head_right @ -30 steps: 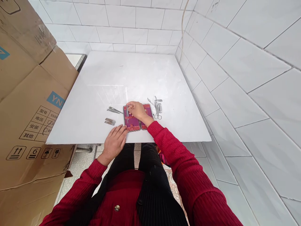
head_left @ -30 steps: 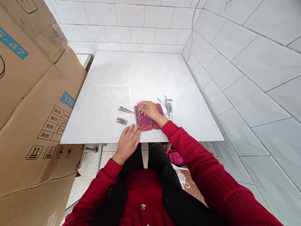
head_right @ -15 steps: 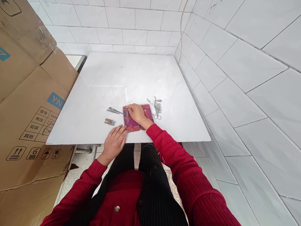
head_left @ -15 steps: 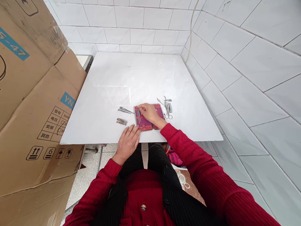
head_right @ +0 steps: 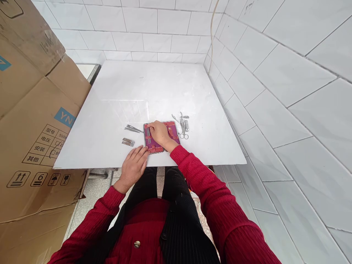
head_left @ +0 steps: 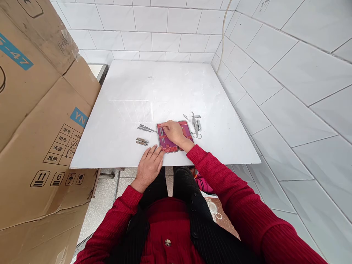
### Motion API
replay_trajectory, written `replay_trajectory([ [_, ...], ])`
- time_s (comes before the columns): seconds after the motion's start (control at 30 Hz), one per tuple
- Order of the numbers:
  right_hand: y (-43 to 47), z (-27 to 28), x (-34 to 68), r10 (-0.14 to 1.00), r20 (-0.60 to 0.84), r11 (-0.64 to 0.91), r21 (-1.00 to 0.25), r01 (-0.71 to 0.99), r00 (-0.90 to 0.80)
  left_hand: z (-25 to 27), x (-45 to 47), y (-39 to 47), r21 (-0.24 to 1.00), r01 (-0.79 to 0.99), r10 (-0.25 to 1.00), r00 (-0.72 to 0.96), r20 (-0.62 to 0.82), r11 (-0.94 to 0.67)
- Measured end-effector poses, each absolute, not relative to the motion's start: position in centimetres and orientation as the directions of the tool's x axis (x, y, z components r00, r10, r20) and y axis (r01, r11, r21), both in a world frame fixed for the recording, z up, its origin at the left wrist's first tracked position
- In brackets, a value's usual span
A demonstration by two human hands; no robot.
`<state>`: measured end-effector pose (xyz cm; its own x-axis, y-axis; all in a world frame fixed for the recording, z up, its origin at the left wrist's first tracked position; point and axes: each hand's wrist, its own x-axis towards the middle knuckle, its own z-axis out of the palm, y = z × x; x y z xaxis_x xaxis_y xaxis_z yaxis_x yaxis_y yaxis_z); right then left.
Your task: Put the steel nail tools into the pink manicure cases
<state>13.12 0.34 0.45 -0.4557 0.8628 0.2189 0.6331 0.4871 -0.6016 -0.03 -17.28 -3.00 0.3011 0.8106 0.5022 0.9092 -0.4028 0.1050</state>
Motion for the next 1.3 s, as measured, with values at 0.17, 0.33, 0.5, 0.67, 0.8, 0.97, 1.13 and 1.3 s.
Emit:
replay_trajectory([
  [0.17,0.42,0.19,13.16,0.862,0.231,0.492,-0.597,0.634,-0.451,-2.96,0.01,-17.27,0.115,0.908,0.814,0.299,0.498,-0.403],
  [0.33,0.38,0.21,13.18,0.865,0.233,0.486,-0.608,0.628,-0.444,-2.85,0.0,-17.29,0.115,0.907,0.816,0.301,0.493,-0.404],
  [0.5,0.18,0.39,13.37,0.875,0.236,0.457,-0.692,0.559,-0.424,-2.98,-0.04,-17.32,0.1,0.909,0.809,0.304,0.503,-0.404],
  [0.67,0.19,0.62,13.77,0.874,0.283,0.457,-0.753,0.473,-0.394,-3.23,-0.1,-17.32,0.114,0.907,0.816,0.302,0.493,-0.405],
  [0.8,0.09,0.85,13.9,0.878,0.255,0.443,-0.752,0.488,-0.405,-3.27,-0.13,-17.34,0.13,0.905,0.823,0.298,0.485,-0.404],
  [0.97,-0.25,0.81,13.74,0.884,0.217,0.423,-0.75,0.509,-0.415,-3.12,-0.07,-17.43,0.145,0.904,0.83,0.294,0.473,-0.403],
  [1.13,-0.22,0.76,13.41,0.87,0.236,0.454,-0.723,0.52,-0.432,-2.92,-0.03,-17.5,0.143,0.905,0.831,0.294,0.471,-0.401],
  [1.3,-0.02,0.53,12.98,0.866,0.235,0.459,-0.723,0.516,-0.441,-2.89,0.01,-17.56,0.137,0.906,0.825,0.293,0.483,-0.401],
])
